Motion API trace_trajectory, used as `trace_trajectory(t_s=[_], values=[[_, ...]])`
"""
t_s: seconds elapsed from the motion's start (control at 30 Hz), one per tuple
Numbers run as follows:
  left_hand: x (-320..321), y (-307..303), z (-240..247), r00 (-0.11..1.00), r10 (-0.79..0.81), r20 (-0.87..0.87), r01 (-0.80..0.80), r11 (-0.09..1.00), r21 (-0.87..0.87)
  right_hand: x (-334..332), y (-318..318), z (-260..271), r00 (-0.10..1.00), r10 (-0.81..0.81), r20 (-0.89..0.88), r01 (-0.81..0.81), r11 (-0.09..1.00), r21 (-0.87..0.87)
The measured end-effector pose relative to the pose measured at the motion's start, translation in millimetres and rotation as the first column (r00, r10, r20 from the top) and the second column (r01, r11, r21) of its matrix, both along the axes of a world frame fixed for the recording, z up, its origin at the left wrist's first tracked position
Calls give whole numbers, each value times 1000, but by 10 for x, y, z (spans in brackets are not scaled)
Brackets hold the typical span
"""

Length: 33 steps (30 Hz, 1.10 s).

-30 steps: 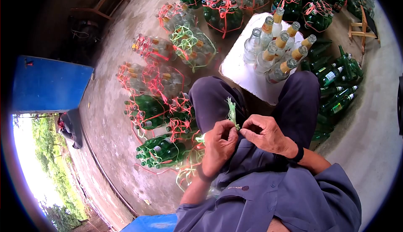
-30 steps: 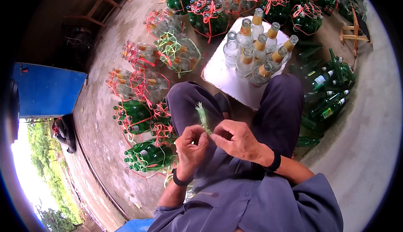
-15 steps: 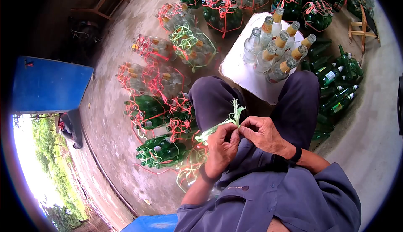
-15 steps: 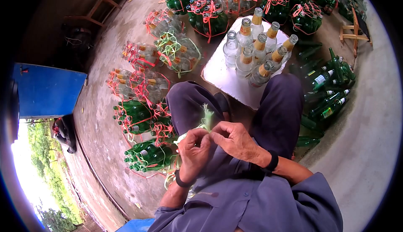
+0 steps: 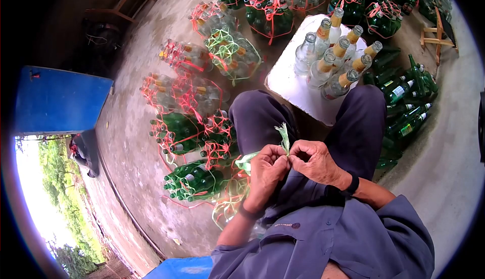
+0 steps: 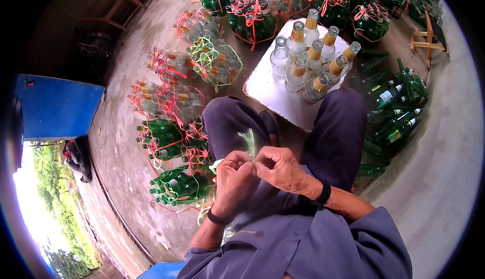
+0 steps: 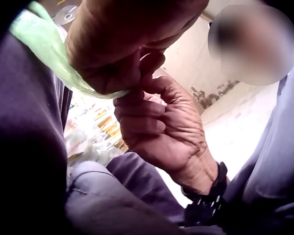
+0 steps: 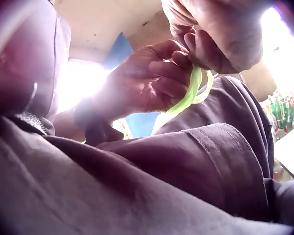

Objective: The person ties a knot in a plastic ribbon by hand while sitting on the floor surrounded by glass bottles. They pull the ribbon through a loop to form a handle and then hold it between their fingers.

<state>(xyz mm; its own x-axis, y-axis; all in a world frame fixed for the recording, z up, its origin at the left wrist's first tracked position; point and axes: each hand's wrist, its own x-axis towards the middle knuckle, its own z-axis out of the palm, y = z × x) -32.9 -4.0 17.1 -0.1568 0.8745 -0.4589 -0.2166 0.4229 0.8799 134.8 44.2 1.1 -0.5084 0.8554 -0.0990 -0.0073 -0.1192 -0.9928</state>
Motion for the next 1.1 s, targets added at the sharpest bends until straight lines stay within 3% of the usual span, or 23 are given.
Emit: trace_trajectory(t_s=[0.07,0.13,0.2,0.27,0.3,0.37,0.57,0.73,1.1], values=[[-40,21,17,984,-26,178,37,998,-59,4,2,0,1000,9,-21,-10,1000,-20],[-46,32,-13,983,-32,180,45,997,-68,7,15,20,999,-9,-34,2,984,-180],[-38,29,-4,983,-36,181,51,996,-77,11,38,41,1000,-9,-22,5,984,-177],[4,25,47,997,-65,-28,66,998,12,12,39,17,1000,-9,-9,8,985,-175],[9,20,34,998,-65,-27,65,998,13,5,28,-35,1000,-9,-8,8,986,-165],[2,9,2,941,-105,-322,157,978,139,5,22,-57,1000,-8,-8,7,988,-155],[-115,52,22,839,-277,-469,354,931,84,43,31,-60,996,62,65,-63,998,15],[-117,72,50,872,-259,-415,339,932,131,65,94,-29,996,83,43,-77,990,-115],[-147,84,14,907,-281,-313,325,941,97,47,83,-66,995,90,38,-89,996,-23]])
